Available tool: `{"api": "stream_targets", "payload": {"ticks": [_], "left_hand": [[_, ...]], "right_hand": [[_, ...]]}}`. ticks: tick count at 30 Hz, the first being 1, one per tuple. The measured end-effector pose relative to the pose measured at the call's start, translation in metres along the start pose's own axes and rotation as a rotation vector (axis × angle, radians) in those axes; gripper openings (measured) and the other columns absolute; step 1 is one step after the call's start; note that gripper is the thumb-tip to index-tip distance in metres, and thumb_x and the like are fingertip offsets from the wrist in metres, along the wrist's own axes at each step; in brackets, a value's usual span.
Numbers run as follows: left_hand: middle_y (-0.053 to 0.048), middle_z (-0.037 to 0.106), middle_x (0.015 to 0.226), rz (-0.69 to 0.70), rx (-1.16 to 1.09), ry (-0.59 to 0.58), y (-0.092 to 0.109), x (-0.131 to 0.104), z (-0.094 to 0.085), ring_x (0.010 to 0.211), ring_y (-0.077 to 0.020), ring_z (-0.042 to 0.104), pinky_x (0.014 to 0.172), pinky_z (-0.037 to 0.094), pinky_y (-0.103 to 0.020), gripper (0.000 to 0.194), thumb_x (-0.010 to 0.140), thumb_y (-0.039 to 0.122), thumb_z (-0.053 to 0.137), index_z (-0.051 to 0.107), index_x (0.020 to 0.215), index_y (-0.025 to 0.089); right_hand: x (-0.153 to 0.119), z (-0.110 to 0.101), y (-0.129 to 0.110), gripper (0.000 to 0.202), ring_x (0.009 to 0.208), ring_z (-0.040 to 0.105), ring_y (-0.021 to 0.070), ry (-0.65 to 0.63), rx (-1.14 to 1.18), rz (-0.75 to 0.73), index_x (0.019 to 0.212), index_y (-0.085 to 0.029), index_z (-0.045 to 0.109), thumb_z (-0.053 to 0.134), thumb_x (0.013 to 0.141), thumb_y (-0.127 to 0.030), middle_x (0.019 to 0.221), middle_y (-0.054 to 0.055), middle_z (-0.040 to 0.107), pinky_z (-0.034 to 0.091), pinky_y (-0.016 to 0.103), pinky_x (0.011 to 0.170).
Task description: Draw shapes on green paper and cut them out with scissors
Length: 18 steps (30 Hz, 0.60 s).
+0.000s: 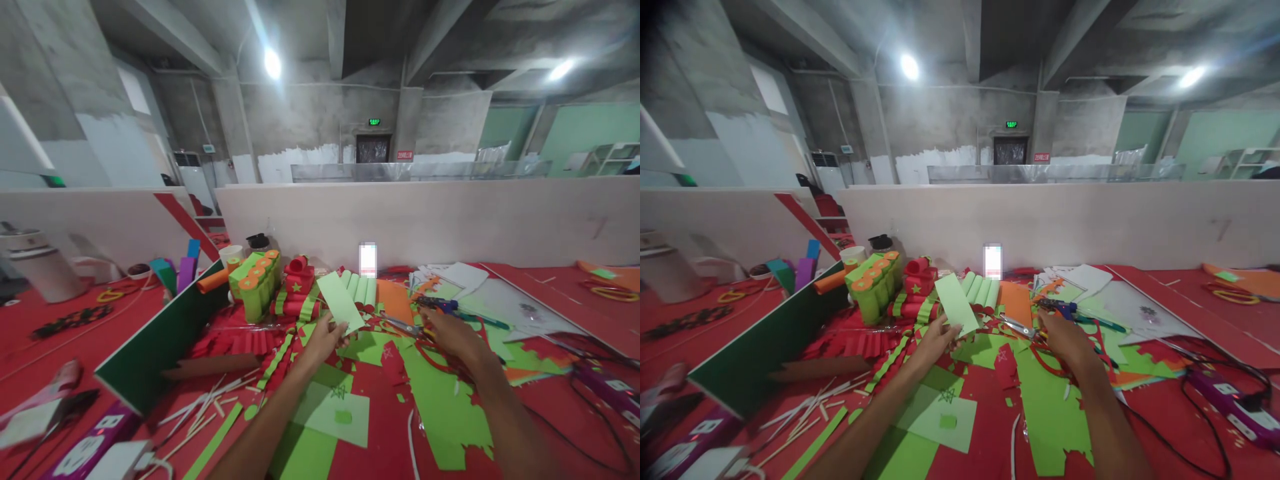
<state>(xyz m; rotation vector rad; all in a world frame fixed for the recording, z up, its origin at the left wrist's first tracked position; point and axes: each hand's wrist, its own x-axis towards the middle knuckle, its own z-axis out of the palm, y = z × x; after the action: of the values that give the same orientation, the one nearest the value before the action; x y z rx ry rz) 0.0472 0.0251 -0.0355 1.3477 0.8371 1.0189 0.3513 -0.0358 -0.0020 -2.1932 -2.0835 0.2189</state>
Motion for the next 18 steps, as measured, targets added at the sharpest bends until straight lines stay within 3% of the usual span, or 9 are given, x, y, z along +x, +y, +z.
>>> {"api": "stream_targets", "payload": {"ticks": [7,12,18], "left_hand": [[-0.001,0.066,0.067,0.009,0.016,0.02,-0.002,-0.002,-0.002,0.05,-0.0105,0.057,0.048,0.043,-0.02,0.038,0.074,0.038,0.068,0.056,0.102,0.015],[-0.001,0.065,0.067,0.025,0.056,-0.001,0.001,-0.003,-0.001,0.05,-0.0103,0.056,0.048,0.043,-0.02,0.036,0.074,0.038,0.066,0.059,0.099,0.013],[0.0,0.063,0.069,0.07,0.103,-0.089,-0.005,0.001,-0.013,0.048,-0.0092,0.054,0.047,0.042,-0.019,0.05,0.077,0.038,0.065,0.051,0.119,0.015]], "right_hand": [[0.005,0.002,-0.001,0.031,0.081,0.063,0.0222,-0.045,0.03,-0.003,0.111,-0.022,0.053,0.049,0.081,-0.015,0.097,0.009,0.068,0.031,0.025,0.061],[0.004,0.011,0.001,0.041,0.093,0.063,0.0241,-0.184,0.076,-0.099,0.108,-0.028,0.057,0.065,0.068,-0.02,0.107,0.004,0.067,0.038,0.025,0.066],[0.007,0.012,0.006,0.035,0.094,0.063,0.0246,-0.178,0.045,-0.145,0.105,-0.028,0.061,0.064,0.071,-0.021,0.105,0.004,0.068,0.041,0.027,0.072]]}}
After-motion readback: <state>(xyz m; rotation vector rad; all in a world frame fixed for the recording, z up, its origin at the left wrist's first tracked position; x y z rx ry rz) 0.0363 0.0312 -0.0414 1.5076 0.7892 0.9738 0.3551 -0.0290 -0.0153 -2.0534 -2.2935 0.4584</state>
